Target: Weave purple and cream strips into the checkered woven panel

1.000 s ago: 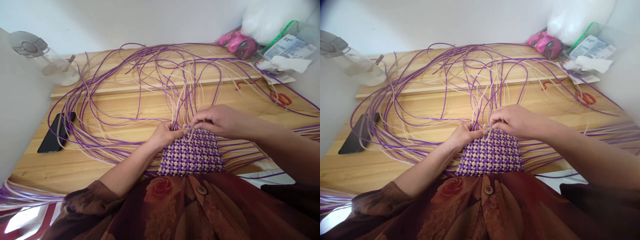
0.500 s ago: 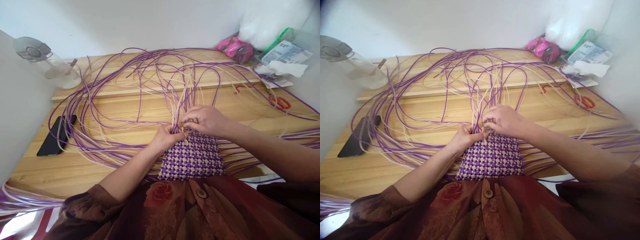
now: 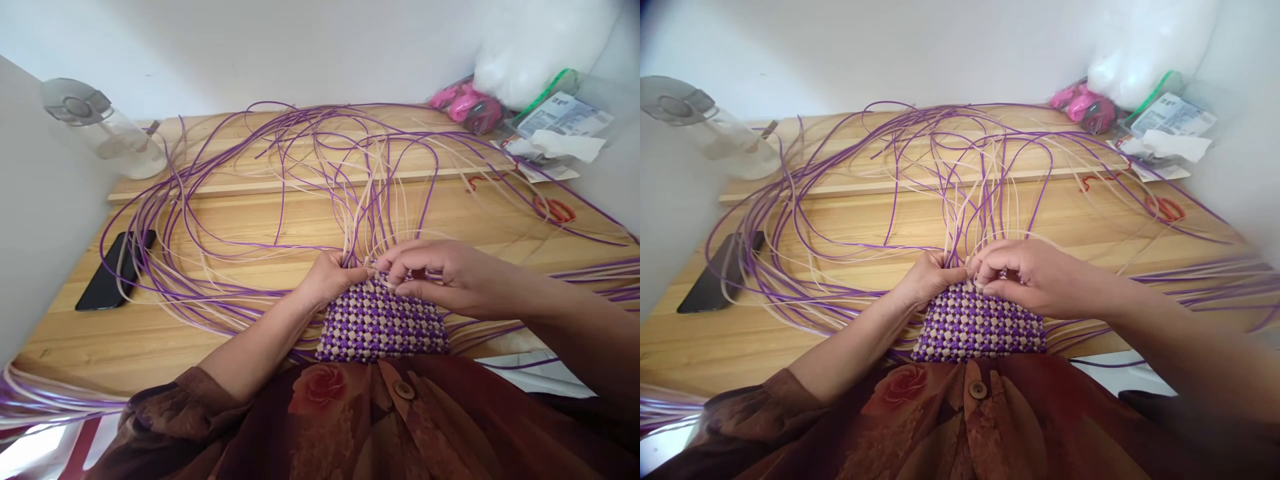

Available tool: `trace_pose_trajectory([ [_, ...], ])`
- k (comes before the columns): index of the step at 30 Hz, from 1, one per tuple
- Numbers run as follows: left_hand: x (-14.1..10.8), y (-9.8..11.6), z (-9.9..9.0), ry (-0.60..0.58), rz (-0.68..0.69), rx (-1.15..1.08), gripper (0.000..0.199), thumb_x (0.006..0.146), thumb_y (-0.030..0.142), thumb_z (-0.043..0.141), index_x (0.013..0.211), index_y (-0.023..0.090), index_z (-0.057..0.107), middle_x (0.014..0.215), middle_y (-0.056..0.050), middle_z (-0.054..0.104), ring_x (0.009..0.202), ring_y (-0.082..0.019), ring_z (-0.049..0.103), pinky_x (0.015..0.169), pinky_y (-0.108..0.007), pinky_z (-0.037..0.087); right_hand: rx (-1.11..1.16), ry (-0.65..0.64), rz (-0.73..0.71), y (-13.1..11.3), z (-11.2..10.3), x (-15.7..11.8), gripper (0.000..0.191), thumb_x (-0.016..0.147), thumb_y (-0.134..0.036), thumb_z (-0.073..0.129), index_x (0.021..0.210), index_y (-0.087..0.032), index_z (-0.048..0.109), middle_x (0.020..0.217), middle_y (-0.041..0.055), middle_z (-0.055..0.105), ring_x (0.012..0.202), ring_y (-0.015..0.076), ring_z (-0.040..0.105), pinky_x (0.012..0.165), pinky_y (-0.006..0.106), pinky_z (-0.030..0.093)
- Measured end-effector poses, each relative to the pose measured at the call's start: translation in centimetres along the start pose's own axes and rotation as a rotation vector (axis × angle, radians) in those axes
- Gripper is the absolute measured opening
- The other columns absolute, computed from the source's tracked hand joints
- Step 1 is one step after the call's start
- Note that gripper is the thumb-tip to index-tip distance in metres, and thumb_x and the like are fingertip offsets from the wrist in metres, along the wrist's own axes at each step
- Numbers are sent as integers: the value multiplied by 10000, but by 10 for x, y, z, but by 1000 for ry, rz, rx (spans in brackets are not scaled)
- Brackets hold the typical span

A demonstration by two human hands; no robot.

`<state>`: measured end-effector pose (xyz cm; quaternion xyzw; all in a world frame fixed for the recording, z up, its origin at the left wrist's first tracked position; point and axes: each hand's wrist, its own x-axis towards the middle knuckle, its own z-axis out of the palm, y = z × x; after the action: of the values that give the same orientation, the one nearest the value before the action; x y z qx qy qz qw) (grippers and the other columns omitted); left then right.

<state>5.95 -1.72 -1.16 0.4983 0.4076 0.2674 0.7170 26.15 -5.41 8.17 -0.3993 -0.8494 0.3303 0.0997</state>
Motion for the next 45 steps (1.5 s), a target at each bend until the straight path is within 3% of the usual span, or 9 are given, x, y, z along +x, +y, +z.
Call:
trace_pose_trajectory([
  [3, 1, -1, -2, -12, 48, 10, 395, 594, 419, 817, 575, 142, 536, 521, 61, 447, 471, -43, 325, 467, -220, 218, 289, 9, 42, -1, 6, 8, 169, 908, -326, 567, 874, -171, 625, 1040, 58, 681, 1008, 167, 627, 853, 285, 473],
  [6, 2, -2, -2, -25, 57, 20, 393, 586, 427, 821, 589, 137, 556, 534, 56, 459, 484, -46, 338, 482, -221, 232, 426, 110, 202, 11, 18, 17, 201, 890, -362, 579, 877, -165, 616, 803, 25, 673, 737, 127, 624, 678, 257, 479],
  [9, 2, -2, -2, -14, 30, 9, 375, 585, 416, 827, 621, 134, 582, 564, 48, 494, 499, -50, 369, 497, -220, 256, 436, 235, 336, 21, 25, 21, 201, 858, -369, 608, 888, -170, 602, 706, 3, 665, 624, 116, 600, 612, 252, 466],
  [13, 1, -1, -1, -9, 12, -21, 343, 599, 385, 823, 638, 130, 595, 588, 40, 521, 519, -53, 402, 515, -218, 280, 281, 292, 355, 24, 24, 21, 237, 843, -358, 622, 1006, -185, 614, 790, 16, 726, 717, 151, 665, 690, 281, 494],
  [16, 1, -1, -1, -13, 2, -20, 316, 613, 372, 814, 653, 126, 620, 599, 33, 541, 523, -56, 418, 519, -219, 289, 184, 267, 320, 24, 22, 22, 201, 844, -355, 613, 943, -195, 682, 910, 22, 746, 830, 162, 690, 760, 284, 498],
  [21, 1, -1, -1, -10, 15, -14, 315, 610, 377, 817, 642, 127, 628, 593, 33, 545, 524, -56, 418, 522, -222, 290, 83, 220, 320, 25, 20, 25, 160, 832, -316, 602, 818, -207, 717, 832, -9, 739, 766, 146, 677, 720, 276, 477],
  [29, 3, -3, -2, -37, 48, -2, 331, 603, 389, 826, 668, 118, 647, 594, 31, 538, 526, -58, 407, 525, -224, 282, -93, 274, 322, 13, 22, 29, 115, 820, -248, 595, 865, -186, 681, 781, -2, 720, 717, 136, 647, 666, 257, 423],
  [39, 1, 0, -2, -40, 60, 11, 373, 579, 438, 829, 672, 119, 659, 580, 33, 527, 521, -61, 386, 515, -228, 269, -88, 157, 274, 13, 11, 30, 291, 824, -279, 582, 1078, -218, 709, 704, -19, 662, 599, 108, 549, 597, 245, 362],
  [45, 1, 1, -2, -12, 43, 31, 375, 581, 438, 832, 655, 120, 645, 573, 37, 521, 510, -55, 382, 506, -223, 275, -30, 101, 389, 13, 9, 37, 200, 794, -292, 607, 923, -185, 715, 668, -18, 640, 564, 101, 515, 544, 242, 337],
])
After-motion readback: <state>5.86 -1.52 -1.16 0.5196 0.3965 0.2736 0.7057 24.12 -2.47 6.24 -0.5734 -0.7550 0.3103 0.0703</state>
